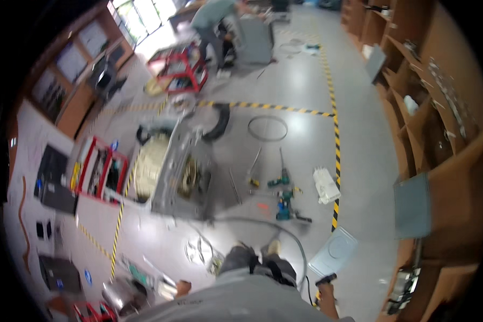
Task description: The person hammers a bearing into the rear housing of a washing machine tub, then moves to a separate tub assembly and hammers a bearing into the center of the inner drum.
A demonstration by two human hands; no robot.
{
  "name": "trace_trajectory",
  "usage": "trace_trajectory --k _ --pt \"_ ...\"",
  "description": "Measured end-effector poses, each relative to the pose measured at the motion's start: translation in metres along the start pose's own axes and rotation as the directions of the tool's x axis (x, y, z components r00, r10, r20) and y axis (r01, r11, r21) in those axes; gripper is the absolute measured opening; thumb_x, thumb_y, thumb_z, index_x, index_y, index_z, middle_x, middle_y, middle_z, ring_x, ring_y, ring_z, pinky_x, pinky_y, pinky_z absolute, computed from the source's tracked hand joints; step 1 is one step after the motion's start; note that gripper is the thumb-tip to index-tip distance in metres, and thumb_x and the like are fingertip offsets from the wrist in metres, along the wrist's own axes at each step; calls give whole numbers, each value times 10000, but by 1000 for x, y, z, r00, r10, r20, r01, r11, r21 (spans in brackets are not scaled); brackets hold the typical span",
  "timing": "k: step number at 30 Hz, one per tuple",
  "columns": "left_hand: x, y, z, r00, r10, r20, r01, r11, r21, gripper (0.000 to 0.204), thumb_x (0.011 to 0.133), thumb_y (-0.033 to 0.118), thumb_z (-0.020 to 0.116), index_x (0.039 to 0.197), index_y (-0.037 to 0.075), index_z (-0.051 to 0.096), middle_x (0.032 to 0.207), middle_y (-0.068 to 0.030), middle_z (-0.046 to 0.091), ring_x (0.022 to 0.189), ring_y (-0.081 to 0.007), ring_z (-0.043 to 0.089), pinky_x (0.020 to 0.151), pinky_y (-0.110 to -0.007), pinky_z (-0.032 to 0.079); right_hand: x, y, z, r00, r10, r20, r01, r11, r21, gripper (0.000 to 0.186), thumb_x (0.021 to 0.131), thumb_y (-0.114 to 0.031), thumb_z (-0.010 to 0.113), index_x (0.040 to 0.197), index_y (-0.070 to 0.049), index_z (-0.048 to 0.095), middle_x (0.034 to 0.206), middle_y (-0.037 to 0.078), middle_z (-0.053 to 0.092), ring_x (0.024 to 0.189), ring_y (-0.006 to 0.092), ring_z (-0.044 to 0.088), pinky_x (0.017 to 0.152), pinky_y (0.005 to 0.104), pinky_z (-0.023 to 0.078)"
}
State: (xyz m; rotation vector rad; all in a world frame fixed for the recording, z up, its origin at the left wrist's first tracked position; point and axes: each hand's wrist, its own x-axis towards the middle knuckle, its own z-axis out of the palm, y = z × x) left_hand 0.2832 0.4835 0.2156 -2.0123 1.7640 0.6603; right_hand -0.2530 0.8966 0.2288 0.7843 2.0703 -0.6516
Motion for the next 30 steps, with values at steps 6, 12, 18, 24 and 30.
trace_trajectory --k 6,12,18,24,30 --pt "-45 -69 68 970 -229 -81 206 952 -225 309 817 358 571 832 102 743 814 -148 711 836 -344 687 855 -447 530 -32 -53 13 972 -131 196 154 982 -107 206 773 -144 727 736 -74 537 568 17 433 386 132 392 352 297 301" --pt "-68 -49 43 885 -401 237 463 810 -359 345 801 252 635 1069 44 696 1145 -229 649 1096 -363 616 960 -433 492 -41 -56 20 900 -231 368 380 830 -407 218 786 -127 714 699 -48 531 554 43 466 385 158 428 352 333 346" --pt "-102 -129 80 821 -488 298 571 683 -455 333 807 269 645 1058 57 695 1112 -229 654 1070 -375 621 958 -439 488 -111 -92 74 959 -147 242 272 718 -641 351 900 -287 638 678 -30 547 534 55 471 406 174 456 371 335 362" --pt "-92 -150 73 791 -540 288 604 614 -508 358 794 233 656 1066 2 681 1073 -225 671 1030 -354 635 907 -421 496 -74 -110 97 914 77 398 144 856 -496 510 1043 -361 382 653 -70 536 509 45 450 390 180 398 397 332 310" --pt "-47 -116 29 818 -514 257 544 549 -634 314 801 256 657 1043 58 689 1110 -261 605 1079 -399 568 976 -435 444 -58 -166 148 954 97 284 99 792 -603 418 988 -274 505 610 -97 497 523 39 438 416 175 389 413 328 302"
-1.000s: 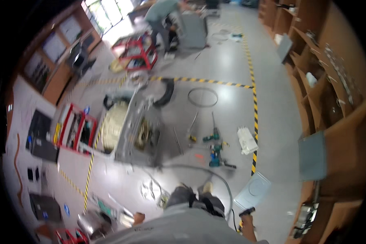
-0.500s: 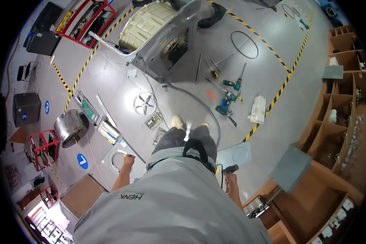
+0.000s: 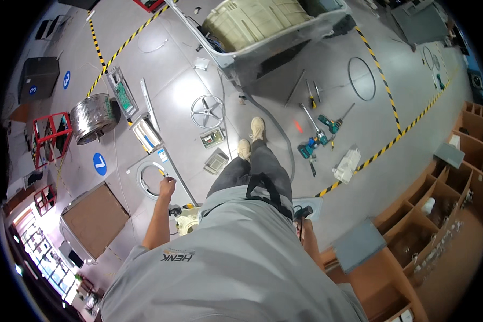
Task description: The person hammers a bearing into the rear housing of a washing machine tub, then moves to a separate tub assembly and hammers a bearing into the center of the inner drum.
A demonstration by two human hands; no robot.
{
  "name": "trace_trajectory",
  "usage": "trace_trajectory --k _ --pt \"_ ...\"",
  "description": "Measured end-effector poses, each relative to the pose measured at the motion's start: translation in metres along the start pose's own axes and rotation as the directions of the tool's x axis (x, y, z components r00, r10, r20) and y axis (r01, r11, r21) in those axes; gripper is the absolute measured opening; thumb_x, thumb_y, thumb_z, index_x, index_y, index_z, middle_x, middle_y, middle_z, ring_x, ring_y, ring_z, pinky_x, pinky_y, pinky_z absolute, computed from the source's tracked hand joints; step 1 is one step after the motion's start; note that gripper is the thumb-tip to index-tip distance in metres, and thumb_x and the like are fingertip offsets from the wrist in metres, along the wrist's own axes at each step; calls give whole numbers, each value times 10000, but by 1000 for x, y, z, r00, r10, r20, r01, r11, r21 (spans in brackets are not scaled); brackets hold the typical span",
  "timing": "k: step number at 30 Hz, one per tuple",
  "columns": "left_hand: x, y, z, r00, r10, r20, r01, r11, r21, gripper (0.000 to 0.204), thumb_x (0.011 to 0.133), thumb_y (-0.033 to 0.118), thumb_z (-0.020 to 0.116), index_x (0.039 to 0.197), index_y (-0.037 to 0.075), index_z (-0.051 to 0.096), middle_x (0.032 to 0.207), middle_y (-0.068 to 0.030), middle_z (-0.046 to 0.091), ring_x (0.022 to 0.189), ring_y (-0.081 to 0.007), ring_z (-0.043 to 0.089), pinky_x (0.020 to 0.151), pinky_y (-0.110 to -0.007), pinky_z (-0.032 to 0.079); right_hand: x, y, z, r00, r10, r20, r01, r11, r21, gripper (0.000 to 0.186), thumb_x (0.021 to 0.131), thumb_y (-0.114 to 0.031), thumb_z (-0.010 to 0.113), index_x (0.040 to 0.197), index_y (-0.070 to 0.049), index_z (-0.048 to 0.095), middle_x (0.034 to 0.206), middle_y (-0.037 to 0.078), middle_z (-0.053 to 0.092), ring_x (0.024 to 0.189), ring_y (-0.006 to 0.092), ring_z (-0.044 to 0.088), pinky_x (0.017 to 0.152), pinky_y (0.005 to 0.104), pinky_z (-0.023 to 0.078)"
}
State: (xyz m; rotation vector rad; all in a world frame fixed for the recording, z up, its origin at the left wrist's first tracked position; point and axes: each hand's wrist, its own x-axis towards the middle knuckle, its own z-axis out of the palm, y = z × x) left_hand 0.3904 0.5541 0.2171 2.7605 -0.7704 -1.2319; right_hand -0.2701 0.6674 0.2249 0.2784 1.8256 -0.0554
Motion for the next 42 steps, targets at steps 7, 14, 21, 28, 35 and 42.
trace_trajectory --k 7,14,21,28,35,42 --pt "4 26 -37 993 -17 -120 14 999 -31 274 799 231 668 1005 53 697 1066 -270 604 1055 -403 574 954 -443 451 -18 -135 56 978 -201 48 206 933 -295 208 817 -138 663 653 -70 556 536 29 432 435 181 420 421 346 336" --pt "65 -32 -42 980 -167 -112 159 984 -78 316 786 261 653 968 7 703 924 -248 691 868 -391 664 787 -463 516 -57 -250 146 954 -280 111 301 864 -404 427 1015 -319 433 794 -9 626 611 69 509 512 192 468 486 368 356" --pt "149 -116 -110 816 537 213 -572 700 428 116 811 194 602 758 94 630 722 -143 652 687 -353 648 538 -456 502 -136 -303 291 980 -123 -158 34 881 -472 190 933 -153 506 832 -23 601 645 87 525 528 196 466 452 376 357" --pt "313 -88 -353 932 -260 252 332 891 -309 179 800 234 609 815 56 620 603 -16 499 514 -178 480 458 -365 388 -195 -281 457 968 -8 -252 -160 752 -640 187 814 -134 697 743 22 622 573 103 547 463 221 527 401 385 387" --pt "581 53 -556 999 27 -30 -24 995 99 354 806 239 573 948 -73 660 830 -175 667 773 -259 604 710 -389 471 -230 -285 626 989 30 -142 -83 921 -381 225 806 -165 695 717 38 656 572 127 597 463 228 583 414 412 439" --pt "687 350 -639 918 393 50 -394 893 216 329 912 257 591 1095 -17 599 1066 -199 599 959 -320 595 855 -397 453 -266 -339 764 991 128 -21 -129 990 -58 221 829 -119 634 648 -7 570 532 107 518 403 207 482 357 374 347"
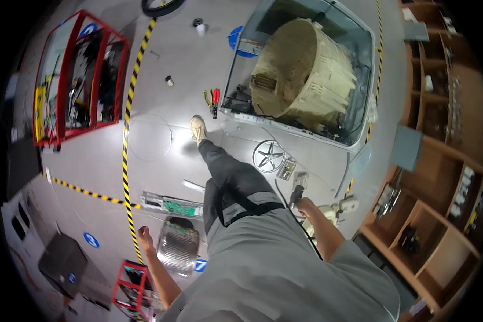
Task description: The person hammers a bearing into the rear housing of a washing machine tub, then moves to a separate tub assembly and hammers a bearing into the center of the inner drum.
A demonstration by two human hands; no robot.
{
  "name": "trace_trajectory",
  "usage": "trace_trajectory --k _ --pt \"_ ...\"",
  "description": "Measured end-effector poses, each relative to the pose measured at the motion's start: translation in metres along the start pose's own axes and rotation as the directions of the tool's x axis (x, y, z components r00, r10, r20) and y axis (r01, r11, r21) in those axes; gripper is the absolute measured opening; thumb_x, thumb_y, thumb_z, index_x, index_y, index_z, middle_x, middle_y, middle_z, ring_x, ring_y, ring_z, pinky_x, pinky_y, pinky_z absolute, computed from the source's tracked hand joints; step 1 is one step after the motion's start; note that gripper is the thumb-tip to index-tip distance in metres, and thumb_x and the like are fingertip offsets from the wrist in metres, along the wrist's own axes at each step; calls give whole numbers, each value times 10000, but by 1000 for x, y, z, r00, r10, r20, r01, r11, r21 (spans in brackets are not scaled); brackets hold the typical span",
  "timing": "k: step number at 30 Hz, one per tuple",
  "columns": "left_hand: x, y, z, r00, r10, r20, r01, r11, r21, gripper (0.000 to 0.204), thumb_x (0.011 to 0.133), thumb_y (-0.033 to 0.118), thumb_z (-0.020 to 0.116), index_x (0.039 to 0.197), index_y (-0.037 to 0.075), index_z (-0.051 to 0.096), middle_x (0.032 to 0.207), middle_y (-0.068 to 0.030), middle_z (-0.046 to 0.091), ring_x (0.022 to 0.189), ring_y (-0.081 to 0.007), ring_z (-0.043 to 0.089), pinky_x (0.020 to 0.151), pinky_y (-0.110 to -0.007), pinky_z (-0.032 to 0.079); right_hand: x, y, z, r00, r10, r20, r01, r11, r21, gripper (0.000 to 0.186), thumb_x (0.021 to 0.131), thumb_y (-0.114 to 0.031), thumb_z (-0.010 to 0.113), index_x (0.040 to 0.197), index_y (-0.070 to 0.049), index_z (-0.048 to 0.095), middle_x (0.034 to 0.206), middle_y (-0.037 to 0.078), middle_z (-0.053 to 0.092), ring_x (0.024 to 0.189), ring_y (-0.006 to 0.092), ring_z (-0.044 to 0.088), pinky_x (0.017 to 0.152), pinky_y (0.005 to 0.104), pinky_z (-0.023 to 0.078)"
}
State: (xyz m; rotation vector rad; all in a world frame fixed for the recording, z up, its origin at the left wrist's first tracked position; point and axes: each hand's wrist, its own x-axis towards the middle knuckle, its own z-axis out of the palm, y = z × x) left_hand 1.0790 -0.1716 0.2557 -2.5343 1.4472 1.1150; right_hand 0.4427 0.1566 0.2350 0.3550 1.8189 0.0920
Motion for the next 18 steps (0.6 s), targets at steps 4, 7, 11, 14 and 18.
trace_trajectory --k 4,7,11,14,18 --pt "69 59 -24 996 31 82 -38 996 76 267 902 208 608 1086 16 623 1113 -188 578 953 -308 617 808 -392 489 -33 -36 63 997 17 79 -21 999 49 250 875 -191 617 728 9 591 537 88 512 419 187 482 379 355 372" --pt "99 85 -22 985 40 168 -78 971 225 252 888 197 618 1071 25 641 1050 -186 606 950 -307 624 800 -384 496 -66 -58 98 994 64 86 -84 964 253 243 853 -156 672 663 -54 559 528 46 458 421 149 419 400 326 294" --pt "137 83 -25 965 24 260 -136 896 423 231 865 180 640 1047 40 662 1033 -191 609 907 -318 617 801 -389 494 -91 -81 135 983 155 98 -181 906 382 268 841 -177 709 672 -30 563 529 54 469 426 167 452 394 344 306" --pt "167 117 -36 927 -60 370 -104 908 407 254 874 193 642 1056 16 652 1086 -192 586 913 -315 608 824 -411 488 -108 -89 162 967 226 119 -253 903 348 236 866 -217 663 758 -42 547 564 51 484 431 160 453 398 341 359" --pt "212 160 -43 910 -88 406 -87 915 393 282 880 195 627 1062 -20 641 1083 -202 604 977 -306 600 872 -398 474 -136 -116 193 945 288 154 -327 838 437 255 876 -217 645 722 -56 522 558 42 466 424 155 439 384 332 348"
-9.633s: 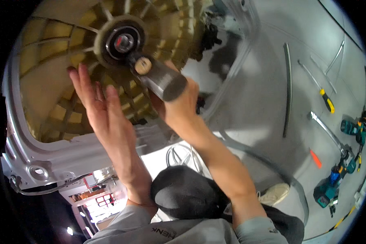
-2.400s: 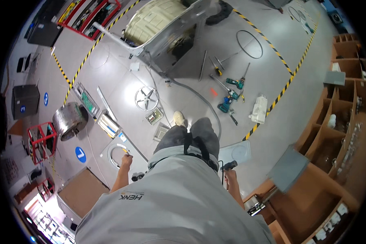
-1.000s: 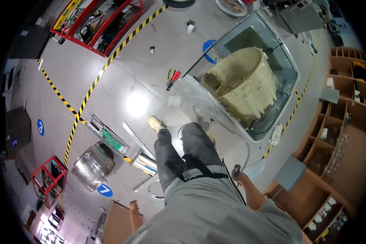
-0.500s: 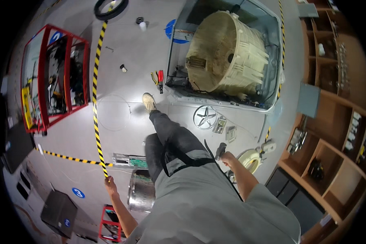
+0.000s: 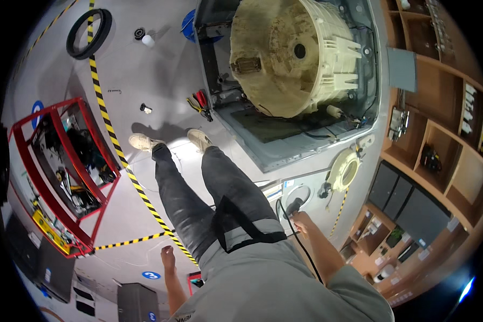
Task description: The person hammers a bearing into the rear housing of a washing machine tub, then moves to a separate tub assembly and hammers a bearing into the center of the inner drum.
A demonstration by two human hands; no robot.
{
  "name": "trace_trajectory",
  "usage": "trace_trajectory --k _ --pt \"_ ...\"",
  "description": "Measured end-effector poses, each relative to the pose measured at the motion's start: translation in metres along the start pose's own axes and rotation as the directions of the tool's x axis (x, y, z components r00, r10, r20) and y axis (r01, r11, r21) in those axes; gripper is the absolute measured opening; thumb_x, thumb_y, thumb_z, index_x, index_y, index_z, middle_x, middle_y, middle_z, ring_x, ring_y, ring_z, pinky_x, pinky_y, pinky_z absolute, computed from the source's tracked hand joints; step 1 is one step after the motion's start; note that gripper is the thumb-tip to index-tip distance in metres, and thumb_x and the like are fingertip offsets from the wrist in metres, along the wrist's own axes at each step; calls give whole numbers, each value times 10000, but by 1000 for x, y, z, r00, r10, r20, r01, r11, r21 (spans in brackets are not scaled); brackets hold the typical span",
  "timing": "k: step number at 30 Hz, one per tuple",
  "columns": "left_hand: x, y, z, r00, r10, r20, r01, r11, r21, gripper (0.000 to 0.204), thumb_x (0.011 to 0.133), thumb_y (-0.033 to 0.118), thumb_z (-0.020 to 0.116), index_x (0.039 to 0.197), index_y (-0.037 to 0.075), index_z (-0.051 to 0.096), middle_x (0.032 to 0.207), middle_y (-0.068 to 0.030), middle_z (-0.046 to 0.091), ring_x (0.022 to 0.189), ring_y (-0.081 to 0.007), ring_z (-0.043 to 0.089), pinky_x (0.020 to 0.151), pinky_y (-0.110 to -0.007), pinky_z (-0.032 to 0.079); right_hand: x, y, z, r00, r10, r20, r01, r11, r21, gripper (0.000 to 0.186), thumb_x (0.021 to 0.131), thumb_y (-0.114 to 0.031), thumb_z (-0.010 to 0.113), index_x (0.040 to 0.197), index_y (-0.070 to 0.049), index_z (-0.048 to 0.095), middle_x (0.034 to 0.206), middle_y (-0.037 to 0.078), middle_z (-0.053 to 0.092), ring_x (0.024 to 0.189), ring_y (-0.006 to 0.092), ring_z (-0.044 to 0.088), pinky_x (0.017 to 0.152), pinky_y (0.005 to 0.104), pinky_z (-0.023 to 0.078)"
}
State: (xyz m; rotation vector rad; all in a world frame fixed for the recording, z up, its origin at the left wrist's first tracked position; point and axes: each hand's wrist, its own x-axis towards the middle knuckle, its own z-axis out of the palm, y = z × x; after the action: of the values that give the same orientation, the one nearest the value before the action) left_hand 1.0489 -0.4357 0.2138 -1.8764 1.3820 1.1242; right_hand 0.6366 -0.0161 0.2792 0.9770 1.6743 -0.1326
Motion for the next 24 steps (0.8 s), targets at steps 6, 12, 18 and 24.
trace_trajectory --k 6,12,18,24 --pt "108 18 -63 986 61 157 -51 996 -70 370 878 220 618 1139 -42 613 1175 -207 572 1091 -299 557 936 -387 448 -66 -16 78 996 61 68 -76 966 245 218 850 -87 619 667 -64 502 533 30 443 418 136 423 372 312 302" --pt "139 150 -165 994 3 107 19 978 -208 299 910 227 609 1132 28 635 1058 -100 585 864 -159 549 747 -289 449 -121 -67 157 998 65 -21 -66 997 -35 191 848 -142 655 712 -35 574 549 47 501 426 145 457 385 313 342" --pt "185 205 -212 984 95 150 -56 968 -244 280 910 219 606 1120 34 621 911 -53 560 755 -99 497 656 -254 398 -146 -114 211 998 55 36 -58 994 96 214 869 -196 676 795 -43 546 552 27 476 440 138 452 402 322 354" --pt "228 272 -238 959 206 196 -194 978 -77 287 904 197 612 1125 13 614 1025 -104 632 912 -183 606 791 -300 466 -175 -181 241 987 -132 -95 130 991 -20 311 879 -297 646 915 11 624 640 115 593 517 247 578 482 402 455"
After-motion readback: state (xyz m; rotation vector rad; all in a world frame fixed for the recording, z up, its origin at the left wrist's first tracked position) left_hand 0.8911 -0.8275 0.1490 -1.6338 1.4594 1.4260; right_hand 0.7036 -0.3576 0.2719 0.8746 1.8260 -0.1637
